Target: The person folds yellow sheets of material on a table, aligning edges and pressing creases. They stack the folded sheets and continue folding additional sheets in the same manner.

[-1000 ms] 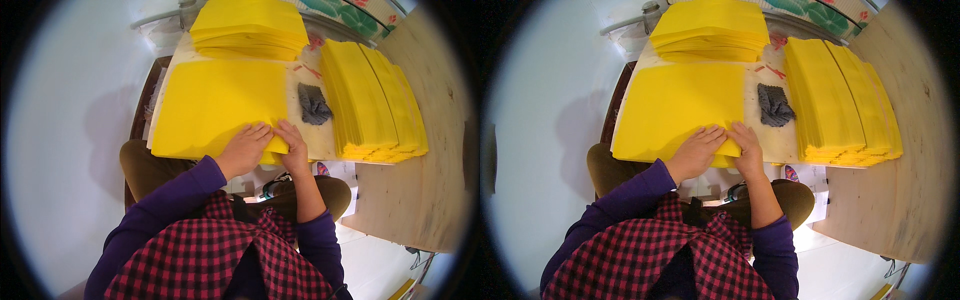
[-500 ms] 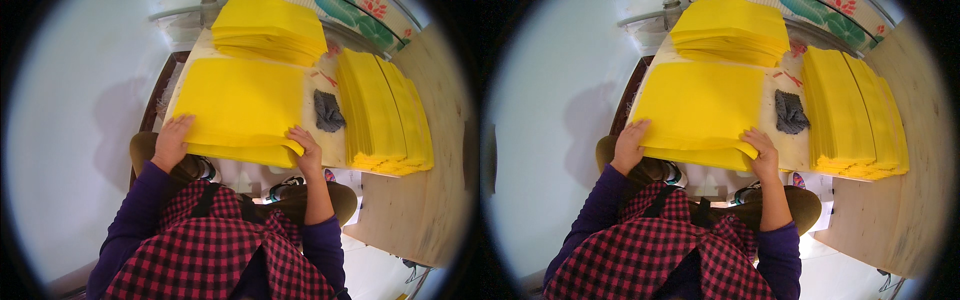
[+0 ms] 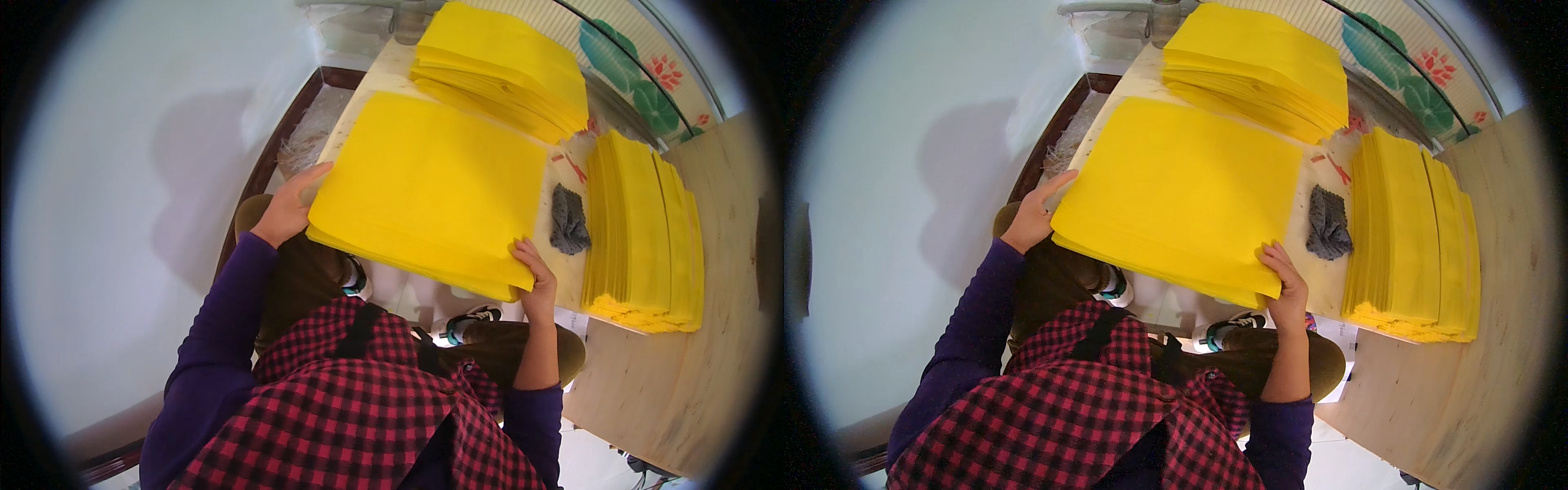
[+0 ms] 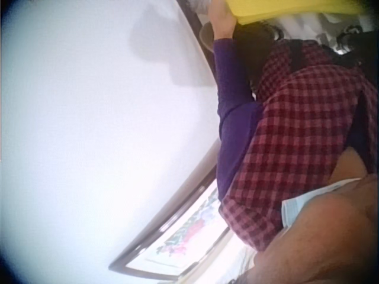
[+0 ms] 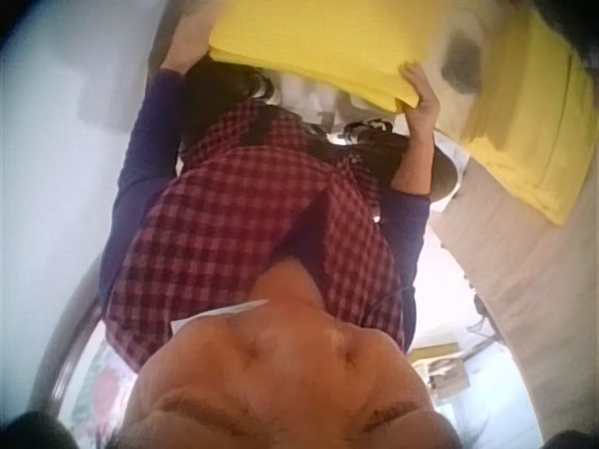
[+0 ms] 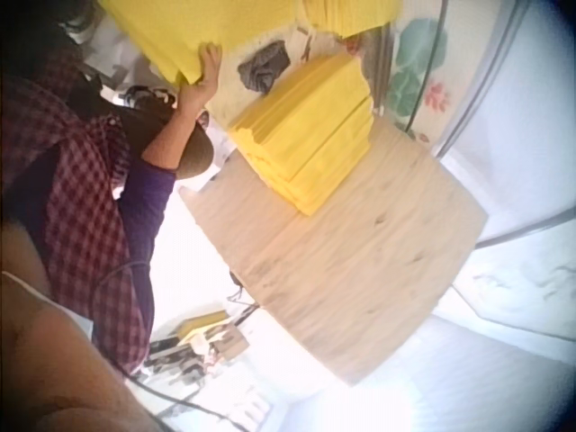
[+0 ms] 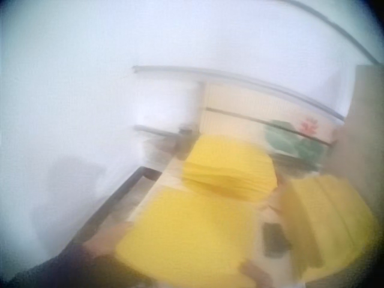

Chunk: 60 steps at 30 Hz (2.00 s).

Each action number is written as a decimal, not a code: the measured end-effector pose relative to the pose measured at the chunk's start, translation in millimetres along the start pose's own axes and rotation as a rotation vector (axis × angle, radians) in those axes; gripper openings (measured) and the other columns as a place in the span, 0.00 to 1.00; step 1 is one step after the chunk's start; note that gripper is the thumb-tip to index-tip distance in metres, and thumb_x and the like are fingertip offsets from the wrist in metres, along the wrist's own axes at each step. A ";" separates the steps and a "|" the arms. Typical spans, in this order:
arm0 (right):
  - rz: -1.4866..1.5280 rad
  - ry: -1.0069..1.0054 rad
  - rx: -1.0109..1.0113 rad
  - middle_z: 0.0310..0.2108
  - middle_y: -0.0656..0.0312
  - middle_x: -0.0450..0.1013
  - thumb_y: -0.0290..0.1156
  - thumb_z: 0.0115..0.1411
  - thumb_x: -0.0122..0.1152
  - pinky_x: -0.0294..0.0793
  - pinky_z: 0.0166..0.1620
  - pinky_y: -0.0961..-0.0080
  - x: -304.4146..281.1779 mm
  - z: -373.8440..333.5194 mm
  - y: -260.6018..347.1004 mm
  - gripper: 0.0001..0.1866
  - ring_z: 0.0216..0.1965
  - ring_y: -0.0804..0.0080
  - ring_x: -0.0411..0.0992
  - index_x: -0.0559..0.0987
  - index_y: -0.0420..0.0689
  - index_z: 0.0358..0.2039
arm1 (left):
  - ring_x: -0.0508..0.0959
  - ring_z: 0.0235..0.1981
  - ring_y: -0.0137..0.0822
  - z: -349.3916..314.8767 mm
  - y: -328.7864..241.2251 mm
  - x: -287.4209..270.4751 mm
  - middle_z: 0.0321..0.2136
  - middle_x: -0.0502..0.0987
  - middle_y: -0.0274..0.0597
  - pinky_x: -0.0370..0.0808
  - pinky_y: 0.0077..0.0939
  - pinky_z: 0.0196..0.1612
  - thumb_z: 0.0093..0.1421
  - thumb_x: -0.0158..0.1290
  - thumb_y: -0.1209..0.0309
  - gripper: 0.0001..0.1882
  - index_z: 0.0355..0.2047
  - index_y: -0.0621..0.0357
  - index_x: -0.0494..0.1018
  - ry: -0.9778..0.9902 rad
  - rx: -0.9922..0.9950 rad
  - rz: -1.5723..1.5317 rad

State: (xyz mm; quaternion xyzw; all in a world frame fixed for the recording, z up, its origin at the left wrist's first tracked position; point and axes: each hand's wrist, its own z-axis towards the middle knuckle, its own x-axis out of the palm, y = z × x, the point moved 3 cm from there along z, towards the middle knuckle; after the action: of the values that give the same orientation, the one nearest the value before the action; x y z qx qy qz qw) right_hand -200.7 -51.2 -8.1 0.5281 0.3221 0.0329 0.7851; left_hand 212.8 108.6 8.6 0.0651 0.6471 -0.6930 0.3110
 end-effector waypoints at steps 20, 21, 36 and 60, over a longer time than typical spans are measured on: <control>-0.016 -0.104 0.046 0.61 0.55 0.63 0.13 0.49 0.60 0.53 0.65 0.70 6.7 -3.0 6.4 0.28 0.65 0.61 0.56 0.73 0.42 0.53 | 0.57 0.66 0.44 8.7 27.2 6.3 0.60 0.65 0.45 0.45 0.39 0.67 0.62 0.48 0.75 0.24 0.59 0.52 0.64 0.149 0.221 -0.066; -0.009 -0.099 0.055 0.61 0.54 0.63 0.13 0.49 0.60 0.53 0.65 0.70 7.4 -4.0 6.1 0.28 0.65 0.61 0.56 0.73 0.42 0.53 | 0.57 0.66 0.44 7.0 28.9 7.9 0.60 0.65 0.45 0.45 0.39 0.67 0.61 0.49 0.75 0.24 0.59 0.52 0.64 0.155 0.213 -0.077; -0.127 -0.086 0.051 0.46 0.57 0.75 0.13 0.50 0.60 0.62 0.60 0.69 -0.5 7.1 10.9 0.12 0.58 0.59 0.66 0.80 0.42 0.34 | 0.71 0.50 0.41 20.5 28.6 -5.2 0.46 0.77 0.41 0.65 0.33 0.53 0.52 0.57 0.79 0.09 0.35 0.58 0.79 0.031 0.394 0.055; 0.230 -0.199 0.345 0.29 0.70 0.73 0.31 0.61 0.60 0.64 0.28 0.86 -9.8 41.8 -9.2 0.10 0.26 0.86 0.65 0.77 0.39 0.41 | 0.65 0.20 0.18 33.9 53.0 7.8 0.20 0.70 0.26 0.61 0.14 0.24 0.60 0.56 0.72 0.06 0.30 0.62 0.74 -0.017 -0.272 -0.512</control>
State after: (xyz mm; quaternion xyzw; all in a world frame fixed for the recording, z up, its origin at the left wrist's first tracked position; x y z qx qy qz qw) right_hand -188.5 -92.9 -1.5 0.6884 0.1817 0.0142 0.7021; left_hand 244.4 75.8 -35.4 -0.1486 0.7269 -0.6562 0.1373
